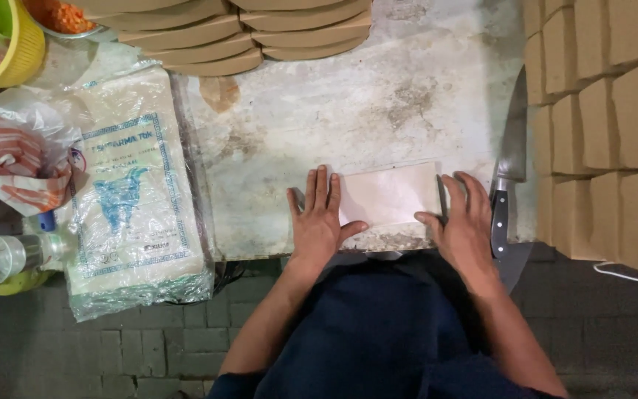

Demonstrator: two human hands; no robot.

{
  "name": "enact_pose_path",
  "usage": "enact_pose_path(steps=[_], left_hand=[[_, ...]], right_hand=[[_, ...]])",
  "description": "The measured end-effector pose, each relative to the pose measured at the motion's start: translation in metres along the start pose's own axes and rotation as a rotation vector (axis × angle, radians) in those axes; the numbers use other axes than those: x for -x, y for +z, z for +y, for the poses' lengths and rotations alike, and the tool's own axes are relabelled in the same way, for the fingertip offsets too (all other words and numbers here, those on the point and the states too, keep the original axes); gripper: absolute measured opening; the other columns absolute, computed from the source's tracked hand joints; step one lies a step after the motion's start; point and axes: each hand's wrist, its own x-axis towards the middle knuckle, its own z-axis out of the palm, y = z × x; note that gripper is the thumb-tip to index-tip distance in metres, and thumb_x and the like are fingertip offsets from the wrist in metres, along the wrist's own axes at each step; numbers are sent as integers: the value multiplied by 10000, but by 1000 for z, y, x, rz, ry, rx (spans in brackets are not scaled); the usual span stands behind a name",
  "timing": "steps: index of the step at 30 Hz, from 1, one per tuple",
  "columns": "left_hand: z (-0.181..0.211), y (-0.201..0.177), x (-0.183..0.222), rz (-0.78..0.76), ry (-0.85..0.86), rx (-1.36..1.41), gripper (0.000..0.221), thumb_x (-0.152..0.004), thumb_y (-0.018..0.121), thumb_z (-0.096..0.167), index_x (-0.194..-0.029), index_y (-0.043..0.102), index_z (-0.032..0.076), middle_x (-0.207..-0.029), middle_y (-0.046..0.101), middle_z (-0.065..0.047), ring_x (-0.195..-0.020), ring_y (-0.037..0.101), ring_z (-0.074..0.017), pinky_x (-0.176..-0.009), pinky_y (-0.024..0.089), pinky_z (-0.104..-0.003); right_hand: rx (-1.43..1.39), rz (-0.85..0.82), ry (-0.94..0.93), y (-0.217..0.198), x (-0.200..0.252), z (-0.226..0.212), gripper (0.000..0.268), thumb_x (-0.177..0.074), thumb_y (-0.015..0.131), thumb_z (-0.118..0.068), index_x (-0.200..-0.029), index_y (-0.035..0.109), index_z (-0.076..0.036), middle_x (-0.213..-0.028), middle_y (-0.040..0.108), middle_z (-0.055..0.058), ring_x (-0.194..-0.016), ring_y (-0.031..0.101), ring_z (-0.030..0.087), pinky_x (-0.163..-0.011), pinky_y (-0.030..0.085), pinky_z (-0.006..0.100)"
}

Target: The person repeatedly assembles small cardboard boxes by folding flaps and inserting pre-cut paper liners. They use a knife to trim excess paper and stack the finished boxes on the table.

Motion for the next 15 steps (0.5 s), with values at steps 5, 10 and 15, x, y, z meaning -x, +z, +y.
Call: enact_pose_path(steps=[5, 10, 15], left_hand=[[-1, -15, -1, -139, -18, 55, 1111, -801, 530, 757, -1579, 107, 87, -1647, 24, -189, -1529, -25, -322, -1135, -29, -698], [5, -23, -4, -186, -32, 105, 1105, -822, 553, 723, -1584, 83, 75, -1651, -19, -179, -1525, -53, -331, -1131, -48, -694], [23, -19, -20, -338, -146, 80, 1204, -741, 689, 610, -1573, 38, 32, -1625, -119, -233, -1497, -161, -397, -1122, -113, -707]], right_hand=[[-56, 4, 46, -4, 5, 18, 694, -898, 682, -332, -1480, 404, -75, -1417, 397, 256, -1328, 386, 500, -1065, 318, 631], [-56, -24, 95, -8, 7, 9, 592, -936, 646, -214, -1465, 414, -84, -1437, 394, 228, -1345, 392, 465, -1094, 315, 607], [-6, -25, -3, 8, 7, -24, 674, -872, 717, -342, -1429, 418, -107, -1440, 402, 175, -1329, 423, 396, -1107, 273, 597]])
